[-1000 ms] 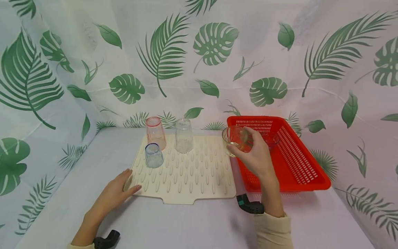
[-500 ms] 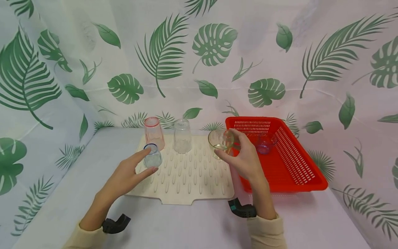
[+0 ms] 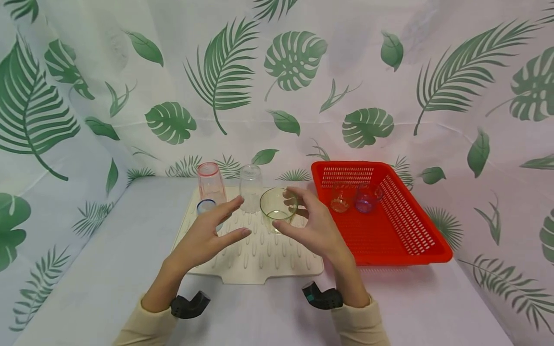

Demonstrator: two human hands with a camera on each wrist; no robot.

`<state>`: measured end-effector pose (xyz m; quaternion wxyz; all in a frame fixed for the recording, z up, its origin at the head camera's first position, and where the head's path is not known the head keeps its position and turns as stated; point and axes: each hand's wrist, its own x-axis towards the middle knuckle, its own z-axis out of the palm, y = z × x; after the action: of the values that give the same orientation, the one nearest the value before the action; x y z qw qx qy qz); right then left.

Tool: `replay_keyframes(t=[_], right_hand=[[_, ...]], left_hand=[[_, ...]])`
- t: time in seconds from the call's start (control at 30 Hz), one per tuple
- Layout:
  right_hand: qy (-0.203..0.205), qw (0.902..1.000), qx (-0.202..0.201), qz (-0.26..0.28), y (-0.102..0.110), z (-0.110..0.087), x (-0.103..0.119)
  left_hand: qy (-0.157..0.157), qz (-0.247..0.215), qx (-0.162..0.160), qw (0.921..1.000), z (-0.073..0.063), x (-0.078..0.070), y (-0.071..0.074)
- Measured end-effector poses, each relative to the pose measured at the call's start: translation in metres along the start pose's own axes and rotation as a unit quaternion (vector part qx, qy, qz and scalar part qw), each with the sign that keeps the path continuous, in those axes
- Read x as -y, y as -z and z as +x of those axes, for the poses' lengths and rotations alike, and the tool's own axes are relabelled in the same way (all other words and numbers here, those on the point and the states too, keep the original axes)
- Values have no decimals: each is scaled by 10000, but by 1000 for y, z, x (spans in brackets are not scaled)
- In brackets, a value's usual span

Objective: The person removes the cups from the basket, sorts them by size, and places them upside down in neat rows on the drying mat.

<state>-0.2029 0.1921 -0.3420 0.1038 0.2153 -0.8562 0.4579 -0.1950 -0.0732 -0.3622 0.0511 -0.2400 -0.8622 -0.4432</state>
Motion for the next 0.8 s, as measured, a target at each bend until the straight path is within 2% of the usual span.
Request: replay_keyframes(t=[0.2, 0.37, 0.8], right_hand=[[299, 9986, 342, 269, -10, -1, 6], [481, 9968, 556, 321, -16, -2, 8], [621, 9906, 1046, 628, -22, -1, 11]], left_hand=[[-437, -689, 25, 9967, 7, -6, -11], [-537, -770, -26, 9956, 9, -7, -17], [-768, -795, -77, 9938, 8, -1, -15]])
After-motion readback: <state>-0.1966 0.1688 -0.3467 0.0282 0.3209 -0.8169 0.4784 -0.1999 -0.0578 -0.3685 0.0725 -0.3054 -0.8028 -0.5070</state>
